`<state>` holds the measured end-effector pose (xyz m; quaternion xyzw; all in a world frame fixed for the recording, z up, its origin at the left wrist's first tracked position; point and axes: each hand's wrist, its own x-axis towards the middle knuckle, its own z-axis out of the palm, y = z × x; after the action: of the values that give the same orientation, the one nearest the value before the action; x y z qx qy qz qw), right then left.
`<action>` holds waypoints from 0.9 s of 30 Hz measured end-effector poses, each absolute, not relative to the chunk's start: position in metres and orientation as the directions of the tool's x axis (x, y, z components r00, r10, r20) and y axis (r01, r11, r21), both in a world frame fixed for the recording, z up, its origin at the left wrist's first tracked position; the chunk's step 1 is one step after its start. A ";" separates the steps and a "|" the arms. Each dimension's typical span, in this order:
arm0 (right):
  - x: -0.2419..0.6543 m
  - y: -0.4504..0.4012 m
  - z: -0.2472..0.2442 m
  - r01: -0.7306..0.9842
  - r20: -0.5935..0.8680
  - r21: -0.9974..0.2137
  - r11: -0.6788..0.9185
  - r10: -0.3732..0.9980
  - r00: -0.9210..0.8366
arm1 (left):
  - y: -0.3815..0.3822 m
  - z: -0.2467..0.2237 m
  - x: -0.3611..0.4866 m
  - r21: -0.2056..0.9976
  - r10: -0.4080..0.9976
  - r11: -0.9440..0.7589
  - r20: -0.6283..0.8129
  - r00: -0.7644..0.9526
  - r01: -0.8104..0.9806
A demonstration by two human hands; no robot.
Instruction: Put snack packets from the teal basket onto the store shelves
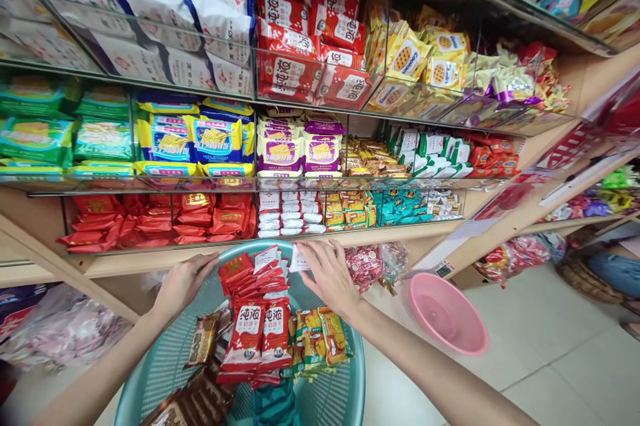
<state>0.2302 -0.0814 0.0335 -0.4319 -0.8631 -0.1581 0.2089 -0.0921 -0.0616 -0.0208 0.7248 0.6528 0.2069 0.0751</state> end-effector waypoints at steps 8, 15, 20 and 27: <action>0.222 -0.098 0.019 0.832 0.253 0.140 0.537 0.793 -0.555 | -0.062 -0.020 -0.093 0.382 0.977 -0.144 0.200 0.070 0.913; 0.209 -0.088 0.010 0.865 0.084 0.160 0.475 0.867 -0.492 | -0.062 -0.021 -0.094 0.389 0.977 -0.138 0.202 0.062 0.911; 0.194 -0.084 0.007 0.874 -0.073 0.168 0.457 0.890 -0.451 | -0.062 -0.022 -0.094 0.399 0.979 -0.137 0.195 0.063 0.907; 0.178 -0.076 -0.004 0.878 -0.149 0.184 0.442 0.896 -0.419 | -0.059 -0.025 -0.096 0.402 0.978 -0.134 0.200 0.057 0.906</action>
<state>0.1784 -0.0763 -0.0042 -0.5270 -0.8415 -0.0385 -0.1127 -0.0962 -0.0593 -0.0254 0.7219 0.6524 0.2146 0.0845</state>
